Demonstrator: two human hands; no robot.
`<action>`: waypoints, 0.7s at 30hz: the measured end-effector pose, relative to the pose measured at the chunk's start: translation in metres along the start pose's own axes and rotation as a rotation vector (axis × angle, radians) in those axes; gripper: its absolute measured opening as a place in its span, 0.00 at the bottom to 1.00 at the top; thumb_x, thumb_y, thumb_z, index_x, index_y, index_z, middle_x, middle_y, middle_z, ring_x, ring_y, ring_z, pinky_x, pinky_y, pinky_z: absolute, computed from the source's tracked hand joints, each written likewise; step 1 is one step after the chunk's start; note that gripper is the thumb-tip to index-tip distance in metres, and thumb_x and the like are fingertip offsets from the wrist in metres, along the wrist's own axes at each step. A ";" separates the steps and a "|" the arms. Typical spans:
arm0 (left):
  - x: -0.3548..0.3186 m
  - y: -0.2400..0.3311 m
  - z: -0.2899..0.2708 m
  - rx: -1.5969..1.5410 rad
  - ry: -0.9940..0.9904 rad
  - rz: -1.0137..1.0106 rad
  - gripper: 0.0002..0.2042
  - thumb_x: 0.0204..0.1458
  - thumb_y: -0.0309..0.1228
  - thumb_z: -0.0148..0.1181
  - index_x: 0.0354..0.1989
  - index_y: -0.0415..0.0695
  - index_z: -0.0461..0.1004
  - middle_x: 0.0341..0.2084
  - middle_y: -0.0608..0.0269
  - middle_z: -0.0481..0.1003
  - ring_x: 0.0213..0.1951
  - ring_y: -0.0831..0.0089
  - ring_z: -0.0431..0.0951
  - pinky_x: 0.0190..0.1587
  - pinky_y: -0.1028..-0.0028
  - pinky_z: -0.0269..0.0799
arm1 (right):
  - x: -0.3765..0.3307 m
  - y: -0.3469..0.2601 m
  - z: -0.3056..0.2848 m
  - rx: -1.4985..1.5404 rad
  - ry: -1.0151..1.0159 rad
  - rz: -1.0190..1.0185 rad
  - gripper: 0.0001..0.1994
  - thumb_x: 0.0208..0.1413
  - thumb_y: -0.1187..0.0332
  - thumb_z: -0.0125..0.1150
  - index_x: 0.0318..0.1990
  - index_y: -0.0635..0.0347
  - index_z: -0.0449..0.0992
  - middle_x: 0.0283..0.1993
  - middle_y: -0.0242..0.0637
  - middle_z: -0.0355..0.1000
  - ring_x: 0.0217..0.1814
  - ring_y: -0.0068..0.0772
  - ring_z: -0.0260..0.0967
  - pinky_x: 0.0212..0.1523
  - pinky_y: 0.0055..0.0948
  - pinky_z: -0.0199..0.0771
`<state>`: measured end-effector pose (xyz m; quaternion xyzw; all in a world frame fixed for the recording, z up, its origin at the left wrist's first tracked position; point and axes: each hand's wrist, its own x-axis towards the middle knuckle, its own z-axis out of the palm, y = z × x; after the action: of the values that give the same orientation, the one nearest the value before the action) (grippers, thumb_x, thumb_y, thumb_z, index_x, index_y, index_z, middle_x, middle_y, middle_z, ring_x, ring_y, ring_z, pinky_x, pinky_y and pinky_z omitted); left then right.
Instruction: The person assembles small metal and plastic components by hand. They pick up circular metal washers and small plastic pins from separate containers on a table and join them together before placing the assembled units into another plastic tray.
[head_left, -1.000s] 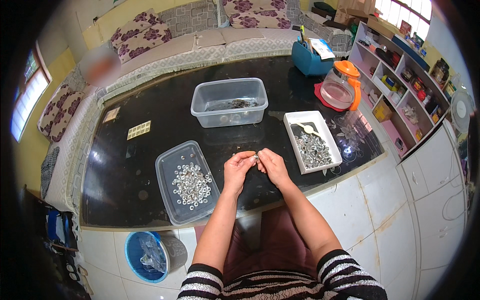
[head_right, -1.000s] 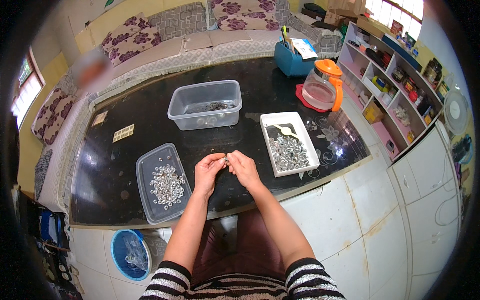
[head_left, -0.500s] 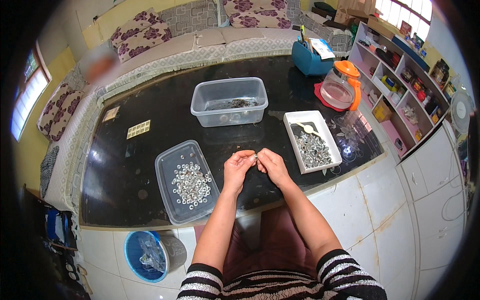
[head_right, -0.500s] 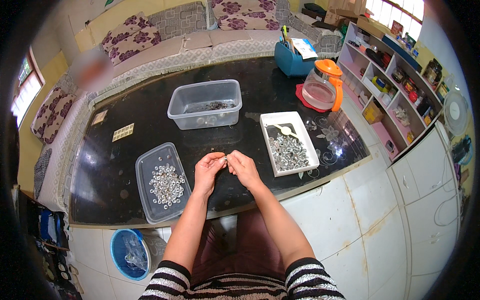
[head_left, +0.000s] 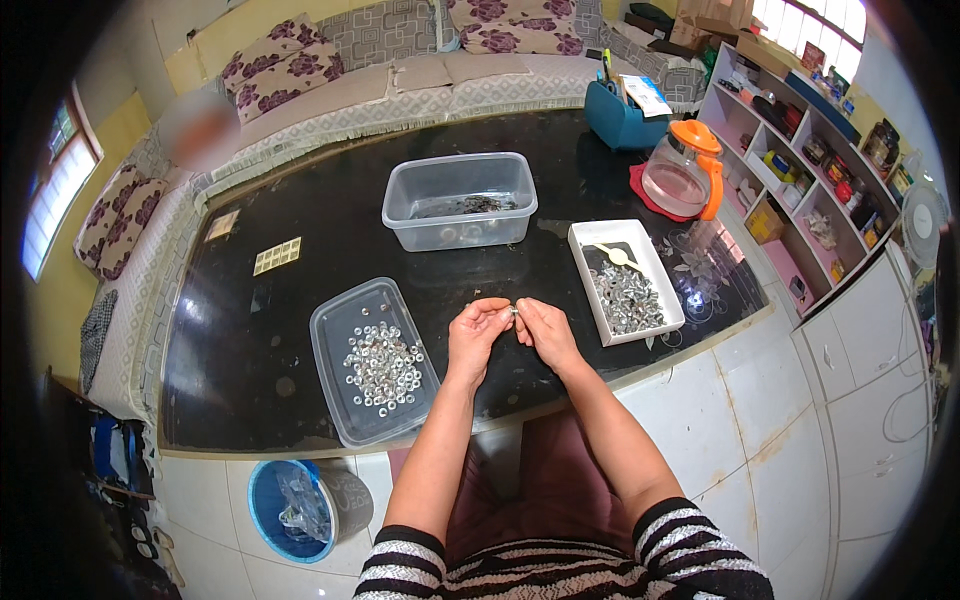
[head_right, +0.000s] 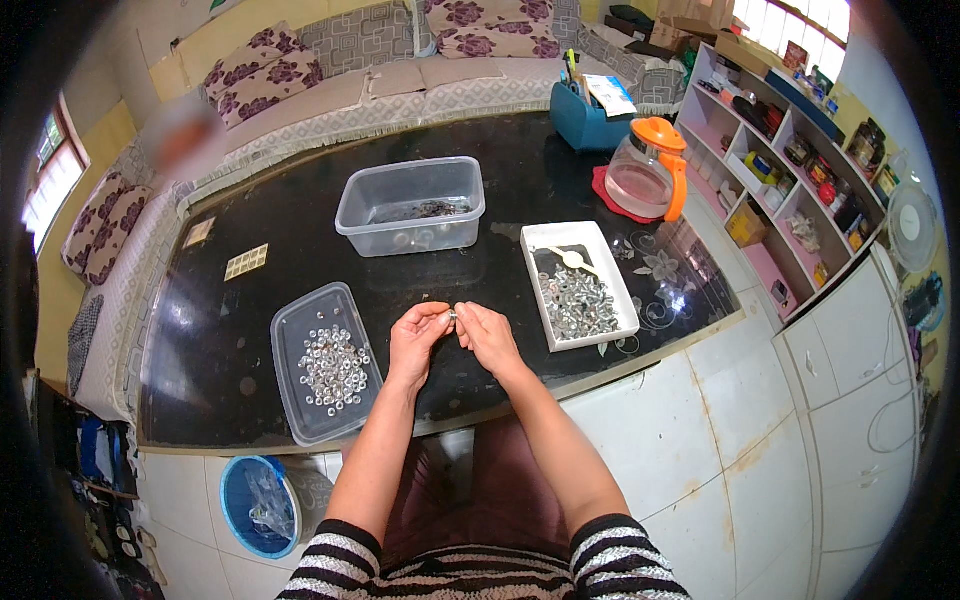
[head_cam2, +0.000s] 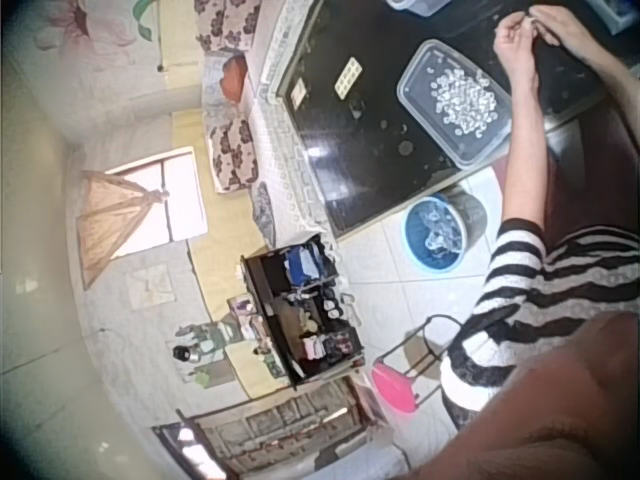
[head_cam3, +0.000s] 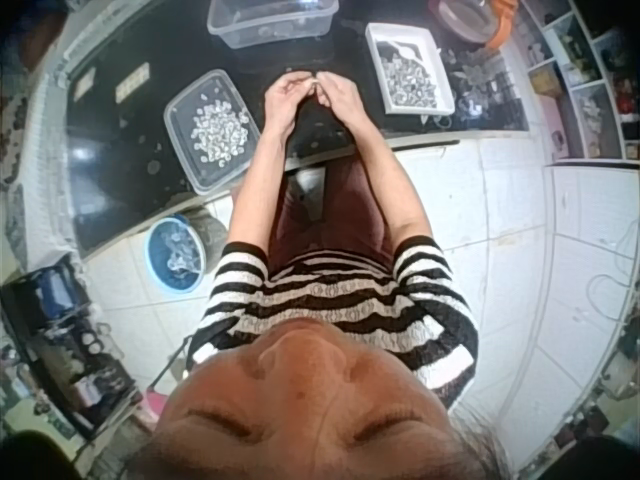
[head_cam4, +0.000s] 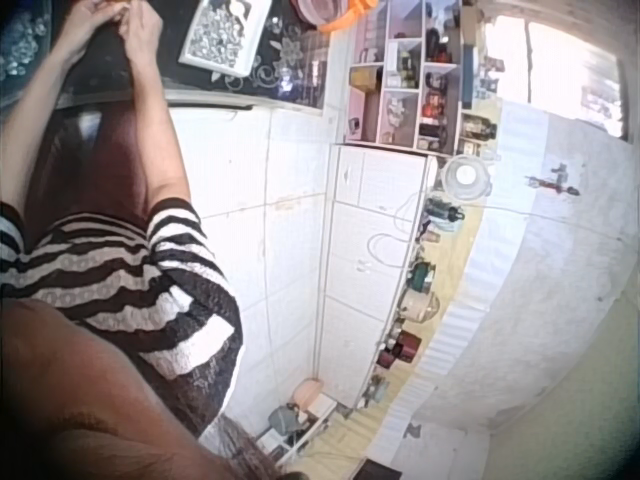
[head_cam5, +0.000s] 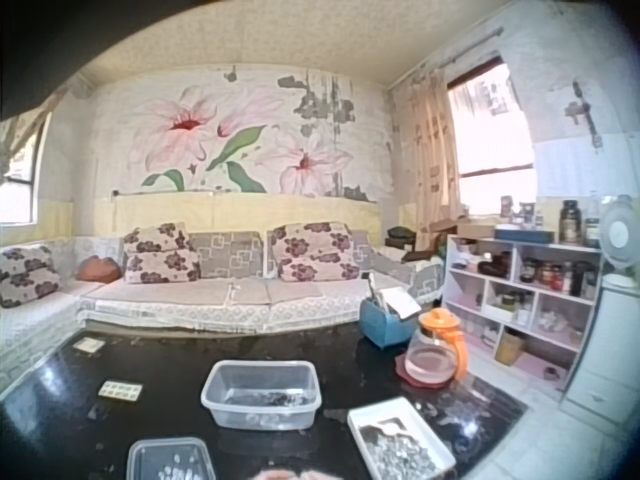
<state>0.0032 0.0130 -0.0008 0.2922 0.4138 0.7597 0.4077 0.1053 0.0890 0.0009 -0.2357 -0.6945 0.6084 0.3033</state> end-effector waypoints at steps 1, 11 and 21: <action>0.000 0.000 0.000 0.000 0.001 0.000 0.08 0.43 0.22 0.53 0.33 0.38 0.68 0.26 0.64 0.71 0.30 0.80 0.71 0.34 0.84 0.66 | -0.001 -0.004 0.002 0.013 0.035 -0.008 0.14 0.51 0.62 0.43 0.22 0.62 0.65 0.15 0.29 0.61 0.17 0.17 0.57 0.19 0.16 0.57; 0.000 -0.001 0.000 0.001 -0.008 0.000 0.07 0.43 0.22 0.53 0.33 0.38 0.68 0.27 0.64 0.71 0.29 0.81 0.71 0.34 0.83 0.66 | -0.001 -0.002 0.000 0.053 0.034 0.027 0.14 0.51 0.61 0.44 0.22 0.62 0.65 0.15 0.29 0.61 0.17 0.16 0.57 0.18 0.17 0.57; 0.000 0.000 0.000 0.003 -0.009 -0.011 0.08 0.43 0.22 0.53 0.33 0.38 0.68 0.26 0.64 0.71 0.29 0.81 0.71 0.34 0.83 0.66 | 0.001 0.000 0.000 -0.025 -0.002 0.024 0.14 0.51 0.60 0.43 0.22 0.61 0.65 0.14 0.29 0.61 0.17 0.17 0.57 0.18 0.17 0.57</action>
<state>0.0030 0.0130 -0.0013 0.2940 0.4149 0.7555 0.4131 0.1050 0.0898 0.0006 -0.2474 -0.6995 0.6034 0.2923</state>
